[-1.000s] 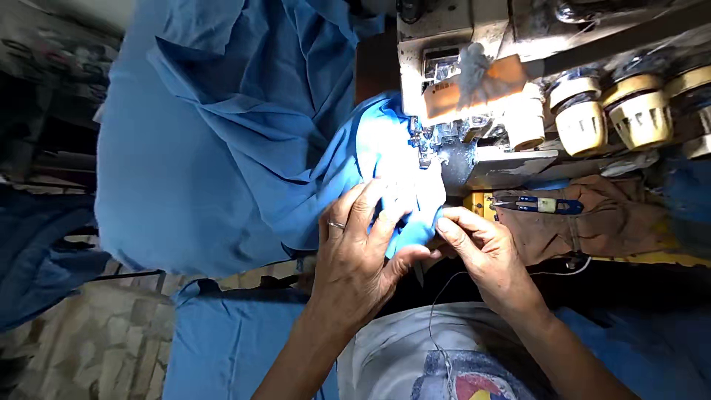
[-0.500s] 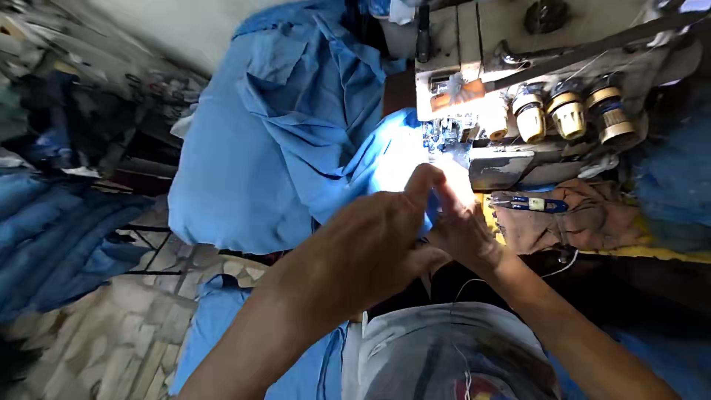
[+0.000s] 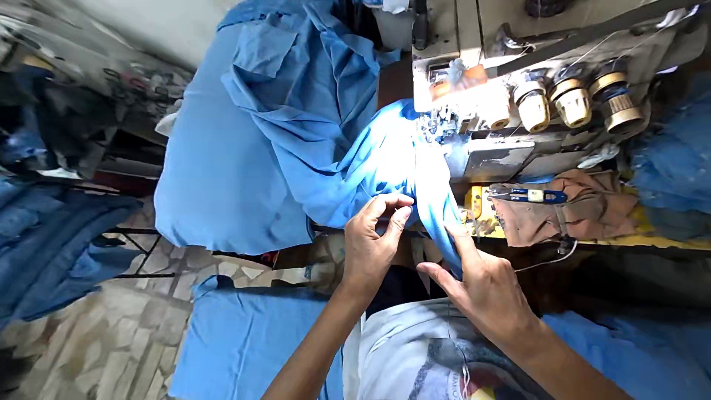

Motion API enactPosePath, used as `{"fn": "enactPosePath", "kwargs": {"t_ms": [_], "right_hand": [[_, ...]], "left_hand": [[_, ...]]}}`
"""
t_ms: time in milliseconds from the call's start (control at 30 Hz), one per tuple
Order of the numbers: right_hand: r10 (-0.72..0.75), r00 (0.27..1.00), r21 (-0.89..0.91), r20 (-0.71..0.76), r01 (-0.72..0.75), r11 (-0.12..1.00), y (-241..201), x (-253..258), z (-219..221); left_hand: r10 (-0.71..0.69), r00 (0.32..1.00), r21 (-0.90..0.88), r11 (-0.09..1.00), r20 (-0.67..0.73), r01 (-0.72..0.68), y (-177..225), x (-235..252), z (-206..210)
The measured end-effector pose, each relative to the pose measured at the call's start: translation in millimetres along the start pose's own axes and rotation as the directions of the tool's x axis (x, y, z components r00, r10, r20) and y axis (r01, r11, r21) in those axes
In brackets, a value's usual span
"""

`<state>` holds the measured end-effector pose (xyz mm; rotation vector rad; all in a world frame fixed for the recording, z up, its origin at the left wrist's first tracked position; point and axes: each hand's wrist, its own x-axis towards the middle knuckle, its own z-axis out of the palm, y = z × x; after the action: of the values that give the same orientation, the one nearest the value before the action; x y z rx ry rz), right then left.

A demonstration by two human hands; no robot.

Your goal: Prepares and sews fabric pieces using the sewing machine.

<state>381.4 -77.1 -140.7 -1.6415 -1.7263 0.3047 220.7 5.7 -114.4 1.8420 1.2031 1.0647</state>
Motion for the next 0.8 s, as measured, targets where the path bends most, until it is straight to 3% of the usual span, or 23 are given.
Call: {"fn": "enactPosePath", "kwargs": {"t_ms": [133,200,300,367,433,500,633,800], "right_hand": [[0.029,0.998,0.007,-0.052,-0.029,1.000,18,20,11],[0.010,0.998,0.240,-0.054,0.003,0.971,18,26,0],[0.044,0.979,0.613,0.197,-0.158,0.774,14,26,-19],[0.086,0.947,0.563,0.308,-0.255,0.787,23,26,-13],[0.043,0.972,0.531,0.232,-0.164,0.831,22,24,-5],[0.013,0.991,0.475,0.132,-0.074,0.877,12,21,-5],[0.017,0.995,0.164,-0.102,0.000,0.987,17,34,-7],[-0.062,0.985,0.147,-0.159,0.085,0.985,10,34,-4]], "left_hand": [[0.265,0.964,0.118,0.958,-0.033,-0.260,0,4,6],[0.282,0.959,0.144,0.950,-0.021,-0.276,2,8,4],[0.224,0.974,0.131,0.967,-0.025,-0.219,2,11,-1],[0.304,0.953,0.283,0.913,0.001,-0.292,-2,12,2],[0.474,0.862,0.461,0.734,0.178,-0.498,-7,21,4],[0.538,0.769,0.527,0.568,0.344,-0.633,-10,35,2],[0.552,0.712,0.361,0.617,0.435,-0.699,-2,79,-19],[0.544,0.593,0.266,0.563,0.594,-0.783,21,101,-28]]}}
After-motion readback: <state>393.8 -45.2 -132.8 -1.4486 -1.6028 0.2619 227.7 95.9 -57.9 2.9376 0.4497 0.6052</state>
